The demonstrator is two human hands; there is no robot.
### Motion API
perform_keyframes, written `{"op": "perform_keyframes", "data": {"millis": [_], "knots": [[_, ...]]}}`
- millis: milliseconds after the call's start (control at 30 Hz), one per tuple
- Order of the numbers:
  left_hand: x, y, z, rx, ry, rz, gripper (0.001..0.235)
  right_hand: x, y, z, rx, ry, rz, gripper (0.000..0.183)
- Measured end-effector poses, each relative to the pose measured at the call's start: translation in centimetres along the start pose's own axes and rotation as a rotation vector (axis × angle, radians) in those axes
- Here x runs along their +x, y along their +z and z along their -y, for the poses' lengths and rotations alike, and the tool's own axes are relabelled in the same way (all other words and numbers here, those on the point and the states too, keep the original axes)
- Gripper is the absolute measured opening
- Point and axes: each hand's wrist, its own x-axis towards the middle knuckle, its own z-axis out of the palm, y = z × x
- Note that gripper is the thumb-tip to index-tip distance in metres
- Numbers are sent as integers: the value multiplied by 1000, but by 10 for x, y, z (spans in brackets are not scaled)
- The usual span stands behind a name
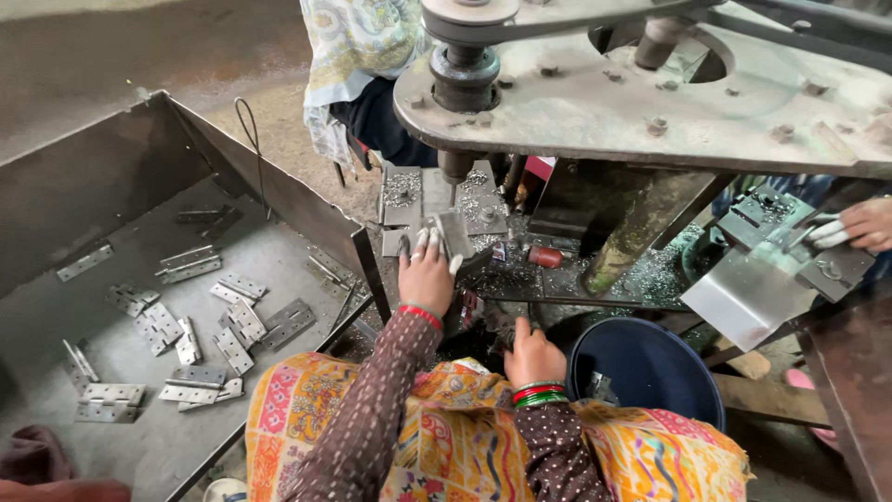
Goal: The person places metal hinges one at a time into a drilling machine to create holes, then moves the finished hinges into a metal bin.
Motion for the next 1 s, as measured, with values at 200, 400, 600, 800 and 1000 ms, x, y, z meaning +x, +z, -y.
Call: {"op": "perform_keyframes", "data": {"millis": [200,400,600,800,1000], "knots": [[48,5,-4,-74,-101,272,45,0,-7,-1,-2,-5,19,61],[47,12,3,-41,-39,152,48,2,0,-1,-57,78,275,70],[39,22,15,-125,-53,18,31,0,48,-10,-216,195,879,121],[47,51,22,-89,12,-25,26,1,7,-2,-139,160,660,103],[76,68,25,-98,-18,66,27,9,23,-8,-110,175,704,99]]}}
